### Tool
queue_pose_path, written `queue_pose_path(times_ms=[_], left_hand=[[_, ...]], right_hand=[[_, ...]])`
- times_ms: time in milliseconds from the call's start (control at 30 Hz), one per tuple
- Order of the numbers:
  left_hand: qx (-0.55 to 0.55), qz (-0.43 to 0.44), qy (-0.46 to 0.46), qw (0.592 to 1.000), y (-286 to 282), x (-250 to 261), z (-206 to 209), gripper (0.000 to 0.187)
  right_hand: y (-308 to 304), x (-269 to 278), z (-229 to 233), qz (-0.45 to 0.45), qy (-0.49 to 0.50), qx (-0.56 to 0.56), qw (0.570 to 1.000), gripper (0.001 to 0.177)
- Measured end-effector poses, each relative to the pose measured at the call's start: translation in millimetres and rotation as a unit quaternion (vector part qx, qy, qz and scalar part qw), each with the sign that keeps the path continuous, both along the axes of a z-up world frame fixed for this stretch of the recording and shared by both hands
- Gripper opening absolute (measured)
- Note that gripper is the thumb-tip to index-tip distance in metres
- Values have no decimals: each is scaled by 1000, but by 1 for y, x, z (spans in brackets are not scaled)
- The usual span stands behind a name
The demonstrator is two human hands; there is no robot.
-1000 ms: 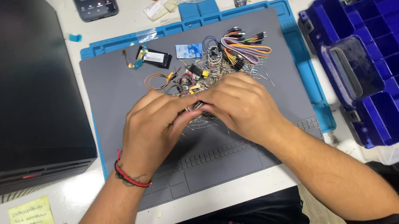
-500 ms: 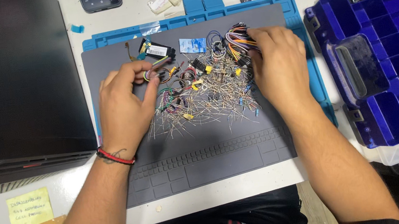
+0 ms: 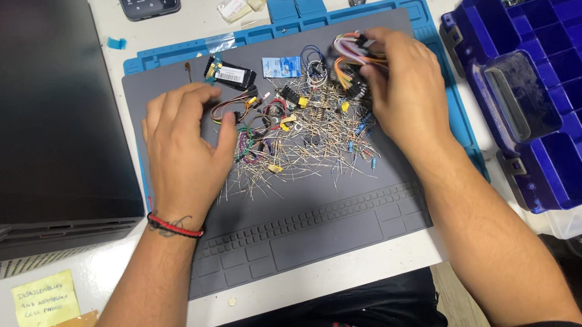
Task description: The person sorts a pile of electronic components on a gray mat, picking up various wires and small parts. They separate the items by type and place them into a blue compartmentalized box.
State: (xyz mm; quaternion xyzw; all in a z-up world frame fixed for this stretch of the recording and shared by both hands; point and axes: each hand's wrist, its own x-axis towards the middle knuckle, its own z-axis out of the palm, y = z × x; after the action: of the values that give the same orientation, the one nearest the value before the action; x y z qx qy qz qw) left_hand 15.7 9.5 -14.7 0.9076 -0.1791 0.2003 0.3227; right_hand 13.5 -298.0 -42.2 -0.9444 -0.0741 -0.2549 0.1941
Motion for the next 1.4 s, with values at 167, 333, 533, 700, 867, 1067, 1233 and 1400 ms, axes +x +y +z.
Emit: queue_pose_path(times_ms=[167,333,533,700,867,1067,1233,1400], left_hand=[[-15,-63,-67,996,-2,1,5,32],[-98,-157,-25,982,-17,-13,9,50],[-342,-252,167,890,-36,-29,-8,46],[-369,-247,208,871,-31,-28,-5,31],[-220,-195,119,949,-27,-29,5,23],[-166,-200,88,962,-25,-28,1,22],[-199,-186,110,956,-25,-33,18,21],[-249,-175,137,943,-25,-35,11,15]], right_hand=[[9,-7,19,74,-64,87,991,45],[40,-23,33,137,-113,115,977,39],[82,-38,31,216,-132,109,961,37],[86,-39,29,220,-110,136,960,47],[86,-40,41,235,-111,151,954,50],[86,-43,46,253,-64,221,940,49],[79,-43,31,259,58,353,897,38],[75,-39,15,247,114,464,843,59]])
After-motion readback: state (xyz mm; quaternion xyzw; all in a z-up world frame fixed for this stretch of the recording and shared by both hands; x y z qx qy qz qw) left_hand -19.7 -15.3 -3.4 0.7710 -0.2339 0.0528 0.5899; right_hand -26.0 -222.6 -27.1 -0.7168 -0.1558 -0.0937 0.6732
